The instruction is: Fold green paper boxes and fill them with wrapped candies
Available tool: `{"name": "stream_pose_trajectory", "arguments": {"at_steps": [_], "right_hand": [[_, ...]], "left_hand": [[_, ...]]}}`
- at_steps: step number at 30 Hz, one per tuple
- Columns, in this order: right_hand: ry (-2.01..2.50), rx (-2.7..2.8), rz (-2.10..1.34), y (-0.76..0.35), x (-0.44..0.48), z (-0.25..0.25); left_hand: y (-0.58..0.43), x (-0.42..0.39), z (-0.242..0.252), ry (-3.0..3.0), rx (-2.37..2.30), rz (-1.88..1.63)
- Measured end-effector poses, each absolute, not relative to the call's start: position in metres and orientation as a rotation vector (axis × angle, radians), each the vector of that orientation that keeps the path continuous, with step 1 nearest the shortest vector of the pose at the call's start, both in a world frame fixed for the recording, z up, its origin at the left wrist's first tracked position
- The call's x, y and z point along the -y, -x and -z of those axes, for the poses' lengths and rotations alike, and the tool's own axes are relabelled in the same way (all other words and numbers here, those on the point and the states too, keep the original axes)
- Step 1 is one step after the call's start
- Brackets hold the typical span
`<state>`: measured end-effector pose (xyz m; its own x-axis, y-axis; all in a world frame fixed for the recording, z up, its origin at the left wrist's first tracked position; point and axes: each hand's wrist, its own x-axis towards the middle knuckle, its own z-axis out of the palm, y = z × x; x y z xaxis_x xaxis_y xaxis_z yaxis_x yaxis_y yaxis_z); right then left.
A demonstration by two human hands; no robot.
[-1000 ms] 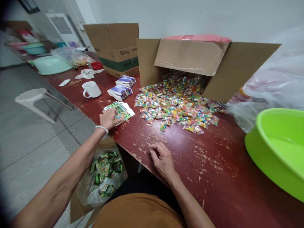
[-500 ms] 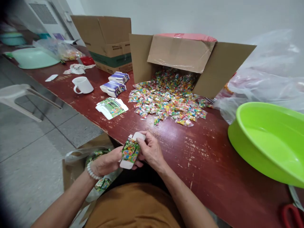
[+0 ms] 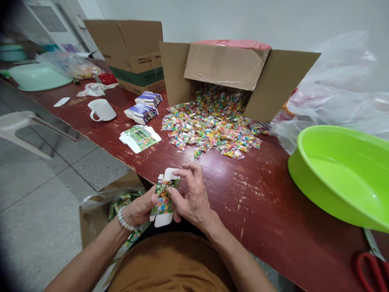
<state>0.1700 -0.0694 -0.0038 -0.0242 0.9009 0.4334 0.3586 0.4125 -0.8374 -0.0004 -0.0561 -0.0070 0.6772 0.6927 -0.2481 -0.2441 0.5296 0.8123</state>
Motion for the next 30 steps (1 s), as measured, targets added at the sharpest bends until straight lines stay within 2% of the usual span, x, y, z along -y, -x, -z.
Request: {"name": "stream_pose_trajectory", "arguments": {"at_steps": [2, 5, 12, 17, 20, 25, 28, 30], "right_hand": [[1.139, 1.745, -0.481, -0.174, 0.070, -0.001], [1.146, 1.886, -0.489, -0.183, 0.066, -0.008], [0.984, 1.774, -1.022, -0.206, 0.049, -0.009], [1.024, 1.594, -1.316, -0.239, 0.044, -0.011], [1.322, 1.715, -1.217, -0.263, 0.037, -0.003], [1.838, 1.996, -0.731, -0.273, 0.026, 0.018], [1.740, 1.852, -0.692, -0.257, 0.031, 0.017], [1.515, 1.696, -0.921, -0.240, 0.038, 0.008]], "left_hand": [[0.000, 0.053, 0.006, -0.881, -0.599, -0.595], [0.001, 0.047, 0.006, -1.003, -0.574, -0.540], [0.009, 0.036, 0.027, -0.790, -0.497, -0.426], [0.023, 0.025, 0.042, -0.660, -0.488, -0.564], [0.027, 0.023, 0.038, -0.697, -0.472, -0.575], [0.018, 0.031, 0.019, -0.711, -0.465, -0.569], [0.009, 0.038, 0.009, -0.722, -0.535, -0.563], [0.003, 0.042, 0.005, -0.743, -0.631, -0.572]]}}
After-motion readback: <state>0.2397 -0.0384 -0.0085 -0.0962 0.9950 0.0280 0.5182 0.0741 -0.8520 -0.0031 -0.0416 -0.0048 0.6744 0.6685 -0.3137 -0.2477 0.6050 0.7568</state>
